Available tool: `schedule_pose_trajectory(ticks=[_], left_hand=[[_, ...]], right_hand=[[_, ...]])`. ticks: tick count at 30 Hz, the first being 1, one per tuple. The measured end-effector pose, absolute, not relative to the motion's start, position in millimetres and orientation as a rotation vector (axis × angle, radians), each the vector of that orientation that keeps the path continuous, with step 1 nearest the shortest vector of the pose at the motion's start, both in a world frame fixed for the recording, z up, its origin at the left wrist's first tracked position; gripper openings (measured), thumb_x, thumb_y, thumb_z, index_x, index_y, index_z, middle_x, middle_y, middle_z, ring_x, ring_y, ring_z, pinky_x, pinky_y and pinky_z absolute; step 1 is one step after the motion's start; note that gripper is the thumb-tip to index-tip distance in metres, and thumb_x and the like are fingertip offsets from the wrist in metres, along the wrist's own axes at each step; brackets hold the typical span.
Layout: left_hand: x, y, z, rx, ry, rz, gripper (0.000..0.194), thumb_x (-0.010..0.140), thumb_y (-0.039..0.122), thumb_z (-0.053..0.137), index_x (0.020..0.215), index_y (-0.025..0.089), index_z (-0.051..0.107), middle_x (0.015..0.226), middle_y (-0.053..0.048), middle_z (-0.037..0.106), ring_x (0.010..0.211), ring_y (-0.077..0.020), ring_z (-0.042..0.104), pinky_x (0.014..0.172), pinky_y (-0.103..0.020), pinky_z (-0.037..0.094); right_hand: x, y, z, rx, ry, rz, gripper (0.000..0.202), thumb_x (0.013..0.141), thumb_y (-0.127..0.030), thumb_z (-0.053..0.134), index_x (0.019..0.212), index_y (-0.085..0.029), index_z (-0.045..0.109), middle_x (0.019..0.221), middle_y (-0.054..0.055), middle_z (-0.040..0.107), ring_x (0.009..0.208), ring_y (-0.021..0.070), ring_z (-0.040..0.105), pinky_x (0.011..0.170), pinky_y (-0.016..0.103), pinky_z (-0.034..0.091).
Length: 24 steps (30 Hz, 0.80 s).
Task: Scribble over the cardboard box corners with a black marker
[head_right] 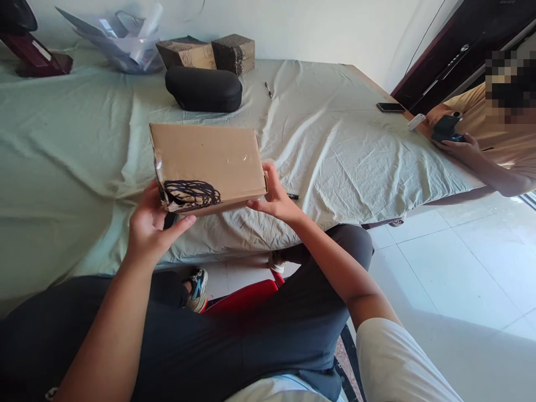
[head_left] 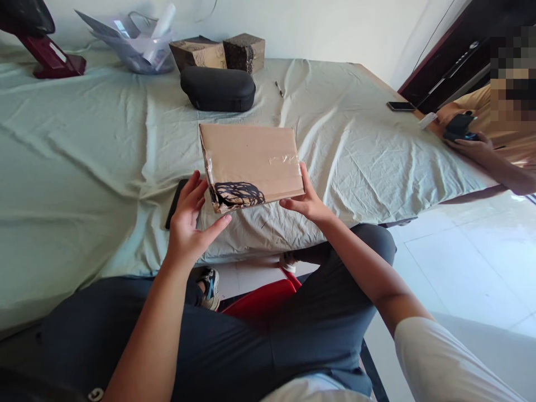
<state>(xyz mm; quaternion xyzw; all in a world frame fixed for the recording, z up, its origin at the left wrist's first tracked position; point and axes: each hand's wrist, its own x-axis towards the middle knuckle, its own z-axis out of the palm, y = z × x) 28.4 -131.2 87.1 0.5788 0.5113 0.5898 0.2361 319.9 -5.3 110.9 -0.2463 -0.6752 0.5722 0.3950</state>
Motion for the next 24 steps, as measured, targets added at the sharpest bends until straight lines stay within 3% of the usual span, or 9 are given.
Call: schedule_pose_trajectory(ticks=[6, 8, 13, 19, 24], left_hand=[[25, -130, 82, 1.654, 1.323, 1.648, 0.080, 0.077, 0.059, 0.101, 0.136, 0.037, 0.051, 0.174, -0.010, 0.053, 0.162, -0.0398, 0.058, 0.130, -0.067, 0.057], [26, -131, 83, 1.661, 1.306, 1.652, 0.079, 0.079, 0.058, 0.100, 0.136, 0.038, 0.050, 0.170, -0.010, 0.056, 0.161, -0.0389, 0.059, 0.131, -0.065, 0.056], [29, -135, 96, 1.490, 1.258, 1.537, 0.098, 0.074, 0.048, 0.104, 0.156, 0.039, 0.050, 0.167, -0.012, 0.060, 0.162, -0.0404, 0.056, 0.139, -0.064, 0.042], [38, -129, 101, 1.463, 1.320, 1.381, 0.134, 0.067, 0.041, 0.108, 0.178, 0.034, 0.034, 0.178, -0.020, 0.050, 0.167, -0.0476, 0.048, 0.139, -0.070, 0.036], [41, -126, 96, 1.484, 1.388, 1.380, 0.138, 0.068, 0.045, 0.106, 0.182, 0.032, 0.029, 0.173, -0.021, 0.054, 0.158, -0.0468, 0.056, 0.133, -0.067, 0.045]], right_hand=[[313, -9, 107, -0.576, -1.711, 1.485, 0.091, 0.073, -0.075, 0.096, 0.139, -0.033, 0.051, 0.151, 0.010, 0.066, 0.152, 0.0357, 0.058, 0.137, 0.062, 0.044], [312, -9, 103, -0.588, -1.695, 1.501, 0.091, 0.074, -0.077, 0.093, 0.141, -0.032, 0.052, 0.152, 0.010, 0.067, 0.152, 0.0361, 0.059, 0.137, 0.063, 0.044], [314, -3, 97, -0.616, -1.644, 1.530, 0.089, 0.085, -0.079, 0.083, 0.154, -0.034, 0.051, 0.167, 0.010, 0.064, 0.164, 0.0364, 0.053, 0.138, 0.061, 0.046], [313, 0, 101, -0.716, -1.674, 1.527, 0.086, 0.096, -0.081, 0.068, 0.167, -0.036, 0.053, 0.181, 0.005, 0.055, 0.174, 0.0357, 0.045, 0.144, 0.060, 0.039], [314, 3, 95, -0.700, -1.710, 1.521, 0.083, 0.100, -0.078, 0.065, 0.171, -0.036, 0.054, 0.183, 0.003, 0.054, 0.178, 0.0338, 0.039, 0.145, 0.058, 0.038]])
